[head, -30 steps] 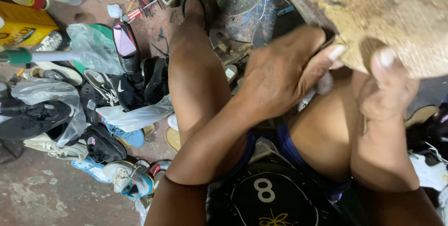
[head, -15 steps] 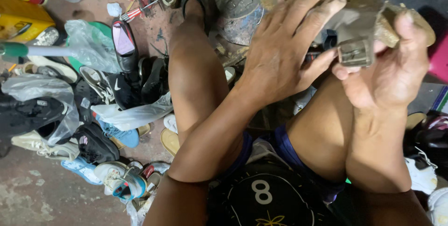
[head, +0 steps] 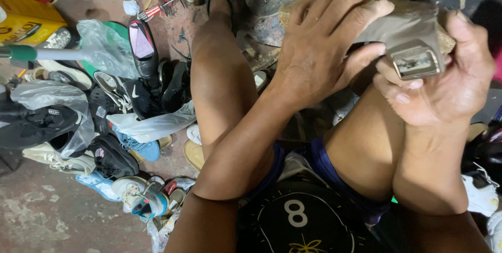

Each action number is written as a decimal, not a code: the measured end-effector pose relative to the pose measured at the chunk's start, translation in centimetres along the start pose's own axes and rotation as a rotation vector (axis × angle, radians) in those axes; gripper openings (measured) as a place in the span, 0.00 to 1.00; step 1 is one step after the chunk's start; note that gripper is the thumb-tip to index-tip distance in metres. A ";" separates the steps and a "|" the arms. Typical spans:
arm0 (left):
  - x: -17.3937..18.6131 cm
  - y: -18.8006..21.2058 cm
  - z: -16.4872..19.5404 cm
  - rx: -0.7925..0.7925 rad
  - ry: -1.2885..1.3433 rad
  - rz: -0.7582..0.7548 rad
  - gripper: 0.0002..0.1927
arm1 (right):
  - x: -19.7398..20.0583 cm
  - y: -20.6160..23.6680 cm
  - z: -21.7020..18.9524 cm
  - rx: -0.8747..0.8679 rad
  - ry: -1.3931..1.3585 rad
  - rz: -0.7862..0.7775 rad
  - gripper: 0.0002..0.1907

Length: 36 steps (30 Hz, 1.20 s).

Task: The person sits on the floor holding a sandal footbed across their lap and trims its cork edge using a curved hand blade, rotating the sandal to work around the sides. They continue shaving the cork surface and edges, repositioning the sandal repeatedly as material is removed.

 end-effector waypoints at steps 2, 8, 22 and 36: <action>-0.2 -0.1 0.0 -0.008 -0.006 0.023 0.25 | 0.0 0.1 0.0 -0.013 -0.013 -0.105 0.25; -1.4 -0.4 0.1 -0.042 -0.039 0.116 0.21 | -0.5 0.4 0.9 0.037 0.168 0.226 0.26; -1.1 -0.8 -0.4 0.164 0.218 0.116 0.11 | -1.1 -0.3 1.7 -0.011 0.074 0.176 0.32; -2.2 0.6 -0.2 0.192 0.344 0.258 0.11 | -1.1 -0.5 2.7 0.083 0.524 0.148 0.29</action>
Point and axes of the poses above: each hand's wrist, its own y-axis away from the middle knuckle, its own x-axis out of the back of the hand, z = x × y, the point moved 1 cm from there along -y, towards the middle knuckle, and after that the axes turned 8 degrees about -x, right-handed, at the moved point
